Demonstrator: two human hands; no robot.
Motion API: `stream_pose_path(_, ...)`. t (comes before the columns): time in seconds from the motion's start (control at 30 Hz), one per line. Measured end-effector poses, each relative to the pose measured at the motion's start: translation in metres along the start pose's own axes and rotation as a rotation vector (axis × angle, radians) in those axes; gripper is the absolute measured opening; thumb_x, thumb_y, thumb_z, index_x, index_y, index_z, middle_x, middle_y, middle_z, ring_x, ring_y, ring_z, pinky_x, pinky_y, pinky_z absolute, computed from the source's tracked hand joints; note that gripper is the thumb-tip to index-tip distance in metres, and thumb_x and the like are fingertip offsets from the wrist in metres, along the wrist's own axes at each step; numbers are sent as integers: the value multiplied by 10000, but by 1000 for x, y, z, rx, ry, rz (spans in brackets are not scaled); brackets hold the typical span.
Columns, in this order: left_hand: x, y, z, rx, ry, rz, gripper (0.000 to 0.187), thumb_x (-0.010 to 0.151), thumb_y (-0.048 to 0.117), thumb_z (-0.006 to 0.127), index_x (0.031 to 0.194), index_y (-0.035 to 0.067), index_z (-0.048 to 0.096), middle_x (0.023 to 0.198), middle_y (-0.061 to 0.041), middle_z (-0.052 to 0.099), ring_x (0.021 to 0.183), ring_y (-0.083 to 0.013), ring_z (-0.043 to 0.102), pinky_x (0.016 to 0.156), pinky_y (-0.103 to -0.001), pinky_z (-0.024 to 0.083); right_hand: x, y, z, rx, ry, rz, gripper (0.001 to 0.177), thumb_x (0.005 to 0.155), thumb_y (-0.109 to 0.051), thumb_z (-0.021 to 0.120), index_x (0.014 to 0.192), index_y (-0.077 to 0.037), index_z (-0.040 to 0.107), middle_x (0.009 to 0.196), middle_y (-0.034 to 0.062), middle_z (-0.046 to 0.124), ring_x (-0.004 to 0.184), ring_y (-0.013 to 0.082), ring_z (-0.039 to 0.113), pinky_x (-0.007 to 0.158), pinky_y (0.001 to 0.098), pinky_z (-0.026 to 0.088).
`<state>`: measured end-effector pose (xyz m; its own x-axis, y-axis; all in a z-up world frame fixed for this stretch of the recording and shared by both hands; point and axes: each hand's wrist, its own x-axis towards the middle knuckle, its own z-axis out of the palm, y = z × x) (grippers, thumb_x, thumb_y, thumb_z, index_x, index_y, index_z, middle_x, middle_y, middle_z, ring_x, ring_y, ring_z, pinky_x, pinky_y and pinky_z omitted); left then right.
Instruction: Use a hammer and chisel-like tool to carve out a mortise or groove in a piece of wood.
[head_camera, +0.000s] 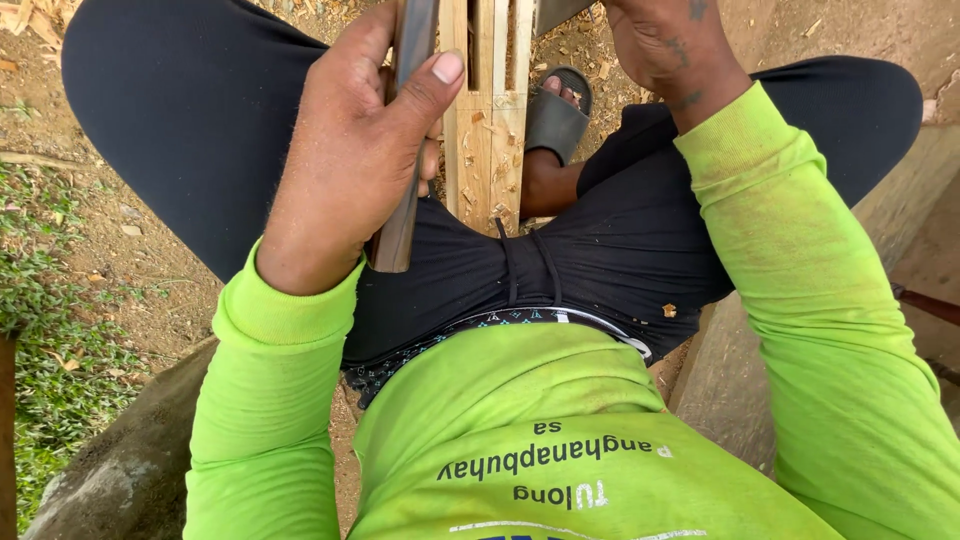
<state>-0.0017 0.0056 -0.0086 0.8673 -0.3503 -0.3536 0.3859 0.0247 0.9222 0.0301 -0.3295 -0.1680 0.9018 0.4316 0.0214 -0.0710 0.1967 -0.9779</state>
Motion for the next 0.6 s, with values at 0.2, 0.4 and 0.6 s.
stream_pose_path(0.2, 4, -13, 1, -15, -49, 86, 386, 1147, 194, 639, 1452, -22, 543, 893, -2, 626, 627, -50, 542, 566, -238, 490, 3, 7, 13, 92, 117, 33, 136, 1163, 26, 665, 1261, -67, 674, 1170, -10, 691, 1175, 125, 653, 1130, 294, 500)
stream_pose_path(0.4, 6, -15, 2, 48, -61, 146, 455, 1134, 227, 629, 1499, 0, 477, 881, 3, 638, 605, -36, 562, 556, -225, 514, 16, 2, 39, -17, 176, 36, 105, 1113, 7, 703, 1201, -44, 679, 1142, -21, 698, 1040, 103, 649, 981, 289, 525)
stream_pose_path(0.6, 3, -10, 1, 5, -88, 102, 443, 1155, 224, 633, 1512, -4, 504, 884, -8, 603, 632, -52, 547, 572, -234, 500, 30, -11, 59, -222, 153, 86, 108, 1078, -92, 658, 1176, -47, 665, 1083, -40, 698, 1041, 60, 658, 943, 266, 546)
